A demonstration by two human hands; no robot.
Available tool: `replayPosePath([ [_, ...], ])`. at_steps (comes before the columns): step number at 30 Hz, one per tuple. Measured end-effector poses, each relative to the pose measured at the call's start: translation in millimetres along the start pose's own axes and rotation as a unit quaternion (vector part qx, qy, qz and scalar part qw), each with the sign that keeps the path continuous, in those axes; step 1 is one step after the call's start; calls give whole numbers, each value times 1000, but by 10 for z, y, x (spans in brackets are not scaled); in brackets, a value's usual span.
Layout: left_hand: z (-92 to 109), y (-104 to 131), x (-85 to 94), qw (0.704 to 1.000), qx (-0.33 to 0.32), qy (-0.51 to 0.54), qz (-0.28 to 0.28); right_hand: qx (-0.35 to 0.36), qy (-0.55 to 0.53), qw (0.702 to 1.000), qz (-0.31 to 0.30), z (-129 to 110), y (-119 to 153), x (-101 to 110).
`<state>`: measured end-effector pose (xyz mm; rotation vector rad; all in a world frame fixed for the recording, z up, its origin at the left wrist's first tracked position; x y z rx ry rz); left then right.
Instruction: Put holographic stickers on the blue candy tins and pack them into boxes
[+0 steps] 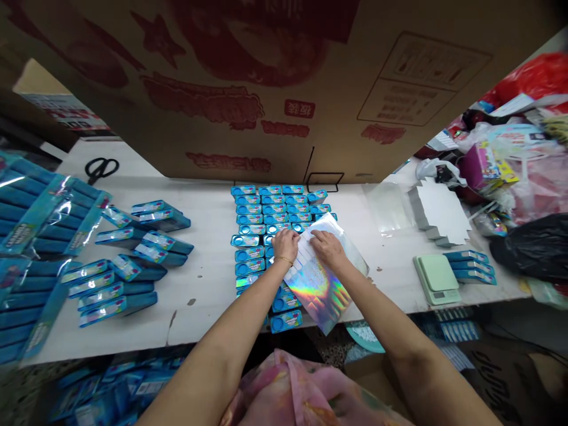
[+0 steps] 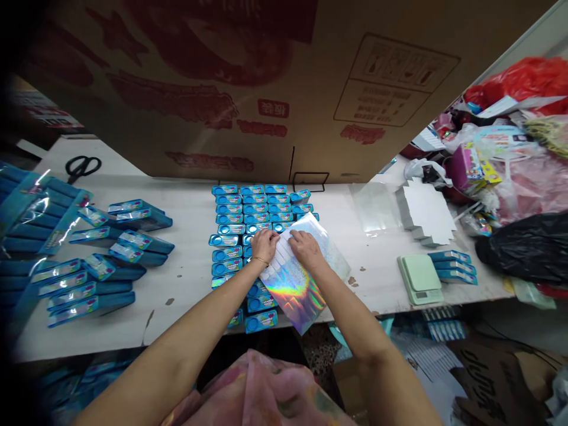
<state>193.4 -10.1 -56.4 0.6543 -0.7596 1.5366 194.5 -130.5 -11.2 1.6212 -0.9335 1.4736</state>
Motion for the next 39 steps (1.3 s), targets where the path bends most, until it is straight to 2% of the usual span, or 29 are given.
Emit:
replayPosePath([
  [4, 16, -20, 36, 999, 3, 39, 2, -67, -142, 987, 22, -33, 225, 558],
  [6, 5, 6, 121, 993, 13, 117, 31, -119, -256, 959, 5, -35, 297, 721],
  [7, -12, 45, 179, 982, 24, 181, 51, -151, -319, 935, -13, -35, 315, 737],
  [9, -65, 188, 287, 934, 70, 344, 72, -217, -451, 863, -64, -60, 327, 644],
  [11, -101, 415, 357, 853, 137, 501, 45, -267, -571, 769, -109, -140, 332, 465],
  [13, -124, 682, 441, 784, 190, 591, 14, -298, -653, 684, -130, -262, 346, 288],
  [14, -149, 806, 495, 768, 203, 607, 10, -308, -680, 651, -137, -333, 360, 209],
  [15, -190, 918, 552, 764, 208, 610, 18, -318, -699, 624, -145, -409, 380, 134],
  [18, -390, 1184, 688, 779, 217, 583, 75, -339, -725, 572, -178, -673, 453, -74],
  [20, -551, 1329, 737, 782, 236, 566, 109, -352, -720, 570, -182, -844, 497, -198],
  [25, -964, 1555, 887, 803, 262, 512, 155, -379, -681, 615, -117, -1220, 536, -460],
  [27, -1121, 1564, 952, 823, 248, 484, 163, -375, -660, 643, -96, -1349, 518, -532],
  [30, -1317, 1524, 991, 851, 228, 447, 154, -366, -605, 703, -70, -1469, 482, -589],
  [33, -1431, 1489, 959, 864, 224, 431, 129, -358, -557, 748, -44, -1507, 467, -603],
  [39, -1487, 1439, 919, 864, 218, 432, 141, -358, -510, 782, -13, -1499, 397, -576],
])
Point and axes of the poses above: each hand's wrist, its own y-axis away from the middle knuckle, its own x-axis out of the back of the hand, z = x × y, the point moved 6 cm from there along -y, towards the middle knuckle, and after that the axes turned 15 degrees about -x, right-handed, at the moved point
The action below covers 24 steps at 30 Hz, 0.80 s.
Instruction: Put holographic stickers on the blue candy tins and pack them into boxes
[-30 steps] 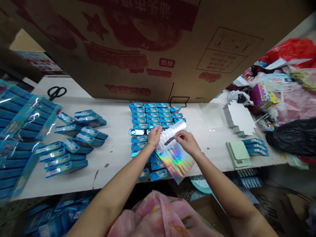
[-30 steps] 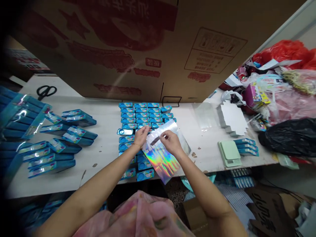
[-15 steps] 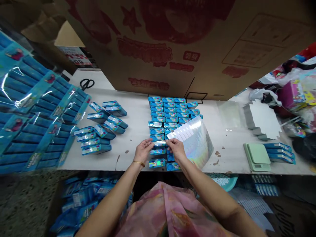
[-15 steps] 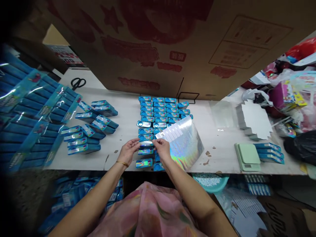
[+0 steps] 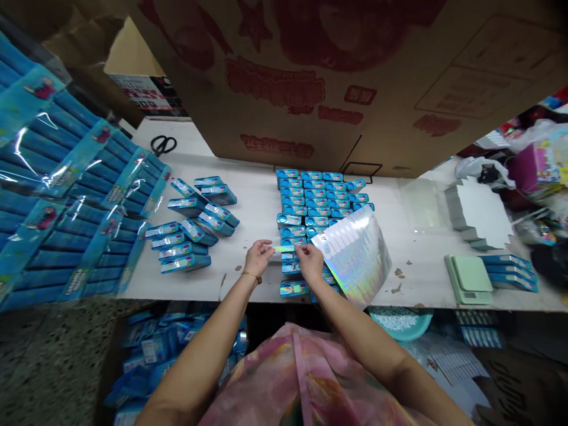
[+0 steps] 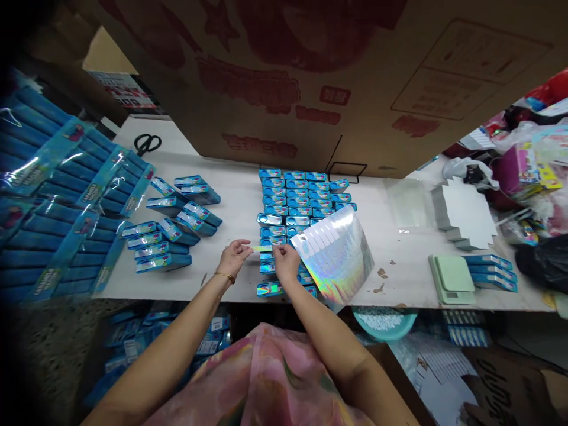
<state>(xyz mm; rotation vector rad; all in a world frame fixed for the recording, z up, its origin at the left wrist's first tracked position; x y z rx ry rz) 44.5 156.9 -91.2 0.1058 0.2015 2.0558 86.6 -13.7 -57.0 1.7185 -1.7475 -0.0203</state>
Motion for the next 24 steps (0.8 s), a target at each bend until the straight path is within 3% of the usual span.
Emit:
replayPosePath([
  [5, -72, -113, -30, 1000, 5, 6, 14, 6, 97, 995, 25, -117, -115, -30],
  [9, -159, -143, -90, 1000, 12, -1, 23, 4, 232, 973, 24, -189, -162, -71],
  [14, -231, -127, -146, 999, 1, -35, 41, 45, 417, 907, 34, -282, -73, -38],
  [17, -232, -106, -105, 996, -11, -68, 60, 115, 511, 852, -15, -283, 36, -86],
  [21, 1, -68, -113, 986, -60, -133, 83, 138, 573, 803, -82, -226, 121, -110],
  [24, 420, -95, -416, 961, -186, -202, 40, 161, 548, 817, -78, -278, 121, 65],
])
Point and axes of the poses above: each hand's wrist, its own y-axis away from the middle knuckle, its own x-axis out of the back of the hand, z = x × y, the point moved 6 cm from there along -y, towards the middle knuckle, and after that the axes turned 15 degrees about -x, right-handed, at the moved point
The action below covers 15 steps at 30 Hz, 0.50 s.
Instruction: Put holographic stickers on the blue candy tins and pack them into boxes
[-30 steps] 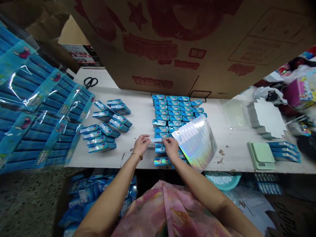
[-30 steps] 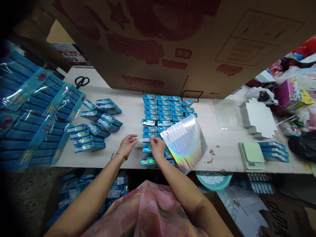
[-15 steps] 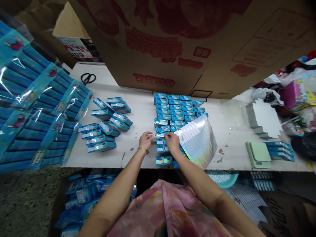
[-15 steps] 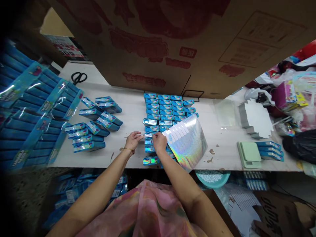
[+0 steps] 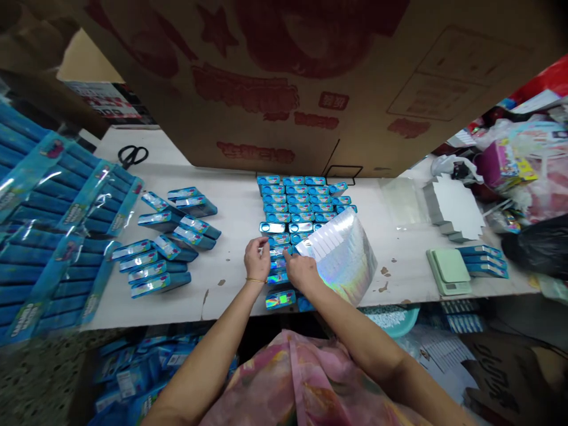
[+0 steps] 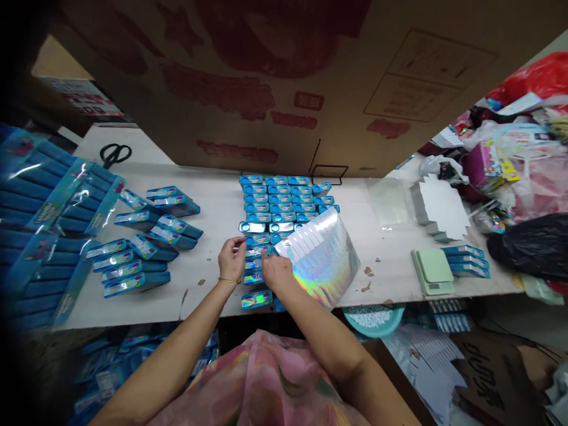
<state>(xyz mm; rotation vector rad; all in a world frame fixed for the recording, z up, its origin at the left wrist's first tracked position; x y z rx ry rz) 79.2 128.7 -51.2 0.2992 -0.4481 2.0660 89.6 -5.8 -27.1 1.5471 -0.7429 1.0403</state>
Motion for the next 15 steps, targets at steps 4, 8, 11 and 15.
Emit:
replayPosePath([
  [4, 588, -237, -631, 979, -136, -49, -143, 0, -93, 992, 84, 540, -17, 283],
  [8, 754, -366, -1334, 950, -127, -144, -247, -42, -144, 975, 167, 1216, -286, 537],
  [11, 714, -375, -1630, 937, -102, -208, -261, -41, -103, 975, 192, 1464, -603, 625],
  [15, 658, -326, -1703, 940, -104, -243, -217, 13, 12, 987, 160, 1514, -901, 536],
])
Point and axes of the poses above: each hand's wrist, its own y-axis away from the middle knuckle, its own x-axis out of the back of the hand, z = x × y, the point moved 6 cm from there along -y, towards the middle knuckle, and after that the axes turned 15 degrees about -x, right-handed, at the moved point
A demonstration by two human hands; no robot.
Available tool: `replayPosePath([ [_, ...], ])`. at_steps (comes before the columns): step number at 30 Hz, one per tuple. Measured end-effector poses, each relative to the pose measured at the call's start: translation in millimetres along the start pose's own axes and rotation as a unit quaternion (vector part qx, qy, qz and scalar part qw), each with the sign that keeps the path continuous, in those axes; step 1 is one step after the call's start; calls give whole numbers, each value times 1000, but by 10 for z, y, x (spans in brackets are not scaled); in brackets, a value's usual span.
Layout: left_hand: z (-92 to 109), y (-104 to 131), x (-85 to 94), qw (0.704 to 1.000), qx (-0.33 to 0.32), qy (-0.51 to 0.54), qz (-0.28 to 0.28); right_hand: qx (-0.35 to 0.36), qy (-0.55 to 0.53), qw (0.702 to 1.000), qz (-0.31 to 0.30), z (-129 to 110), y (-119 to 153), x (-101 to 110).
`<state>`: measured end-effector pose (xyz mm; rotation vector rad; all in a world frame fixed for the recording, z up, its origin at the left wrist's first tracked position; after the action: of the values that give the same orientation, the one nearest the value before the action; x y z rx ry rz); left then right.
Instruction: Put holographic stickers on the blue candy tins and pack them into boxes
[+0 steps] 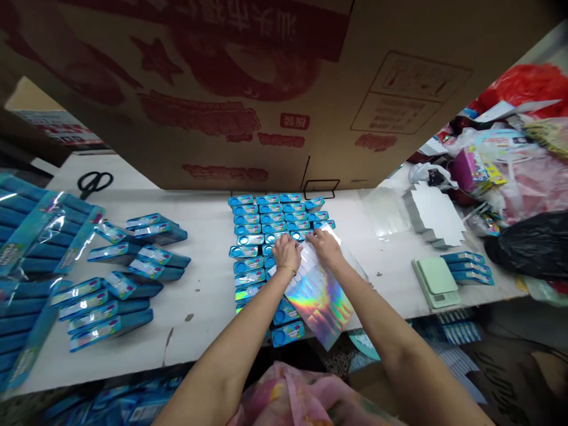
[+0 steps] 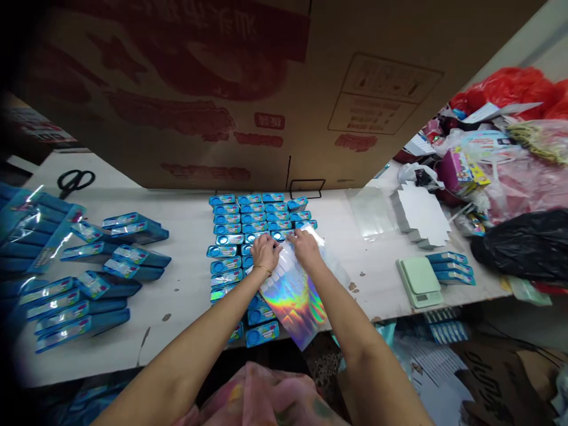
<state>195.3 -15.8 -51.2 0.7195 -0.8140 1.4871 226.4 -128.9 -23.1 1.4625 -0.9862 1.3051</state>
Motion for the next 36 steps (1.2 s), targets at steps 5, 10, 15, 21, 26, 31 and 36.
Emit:
replayPosePath([
  [5, -22, 34, -28, 1000, 6, 7, 8, 92, 46, 994, -27, 48, 64, -144],
  [10, -22, 12, -32, 1000, 9, 16, 15, 74, 22, 997, -9, 84, 278, 119],
  [15, -83, 29, 67, 988, 5, 148, 53, 8, -166, 986, 0, 15, 492, 649],
  [21, -295, 396, 225, 794, 157, 585, 50, -144, -512, 835, -140, -173, 420, 448],
  [26, -562, 697, 507, 752, 191, 624, 92, -184, -663, 692, -216, -598, 455, 141],
  [31, -1015, 905, 735, 759, 224, 597, 130, -256, -698, 642, -188, -994, 539, -92],
  [36, -1441, 1016, 888, 780, 254, 556, 135, -290, -680, 661, -130, -1377, 548, -330],
])
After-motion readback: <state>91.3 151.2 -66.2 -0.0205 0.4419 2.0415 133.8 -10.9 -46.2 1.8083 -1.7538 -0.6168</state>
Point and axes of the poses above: each hand's wrist, its own y-axis away from the middle knuckle, its own x-axis out of the back of the hand, z = x × y, the point moved 6 cm from there along -y, towards the middle knuckle, and after that the axes turned 15 degrees about -x, right-handed, at the moved point
